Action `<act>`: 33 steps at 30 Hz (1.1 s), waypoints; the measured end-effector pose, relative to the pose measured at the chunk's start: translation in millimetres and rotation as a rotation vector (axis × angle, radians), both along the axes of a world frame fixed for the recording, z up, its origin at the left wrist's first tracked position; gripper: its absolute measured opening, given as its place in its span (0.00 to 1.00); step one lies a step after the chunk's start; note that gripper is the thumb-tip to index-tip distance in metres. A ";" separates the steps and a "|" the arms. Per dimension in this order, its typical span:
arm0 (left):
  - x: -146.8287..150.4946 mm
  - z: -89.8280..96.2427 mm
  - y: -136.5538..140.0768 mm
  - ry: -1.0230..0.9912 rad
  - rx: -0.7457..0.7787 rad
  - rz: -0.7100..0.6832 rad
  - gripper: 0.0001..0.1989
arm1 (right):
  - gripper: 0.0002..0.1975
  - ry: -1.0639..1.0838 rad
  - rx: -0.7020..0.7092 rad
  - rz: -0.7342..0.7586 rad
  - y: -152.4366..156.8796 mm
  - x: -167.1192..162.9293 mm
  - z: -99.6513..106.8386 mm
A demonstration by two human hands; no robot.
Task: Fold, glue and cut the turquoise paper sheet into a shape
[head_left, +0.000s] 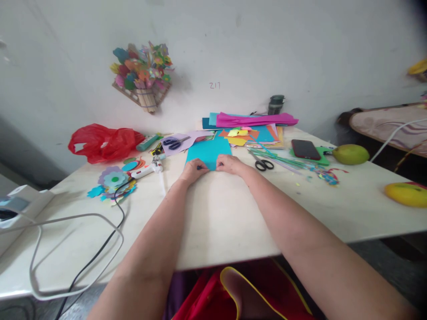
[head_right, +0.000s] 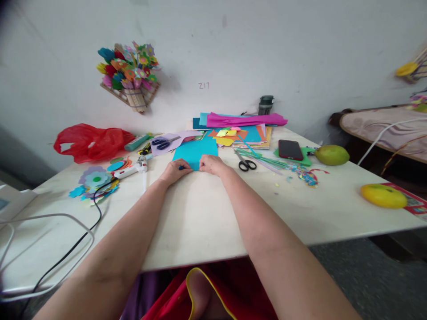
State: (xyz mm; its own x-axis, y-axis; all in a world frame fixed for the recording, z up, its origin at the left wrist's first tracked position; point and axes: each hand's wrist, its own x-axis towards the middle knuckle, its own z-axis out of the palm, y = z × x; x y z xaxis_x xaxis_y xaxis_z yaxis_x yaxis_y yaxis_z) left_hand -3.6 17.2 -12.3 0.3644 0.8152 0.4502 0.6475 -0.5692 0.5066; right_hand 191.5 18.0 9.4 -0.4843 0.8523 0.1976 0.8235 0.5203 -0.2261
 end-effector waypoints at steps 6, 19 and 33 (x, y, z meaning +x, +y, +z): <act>-0.9 -0.2 0.3 -0.037 -0.038 -0.009 0.07 | 0.05 0.070 -0.015 -0.002 4.9 0.9 -5.3; -1.2 0.6 0.2 -0.059 -0.081 0.010 0.08 | 0.06 0.038 -0.068 -0.025 8.7 -1.3 -7.3; 3.8 6.0 3.0 0.125 -0.030 0.066 0.08 | 0.07 0.008 -0.194 -0.118 3.7 -7.3 2.6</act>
State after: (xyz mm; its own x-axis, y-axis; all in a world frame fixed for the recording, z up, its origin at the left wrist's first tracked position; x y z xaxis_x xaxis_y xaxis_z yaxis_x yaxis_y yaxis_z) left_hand 0.3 20.1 -6.3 0.3612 0.8515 0.3802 0.7419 -0.5094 0.4360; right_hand 184.2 21.8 12.0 -0.3777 0.9255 0.0282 0.8739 0.3663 -0.3196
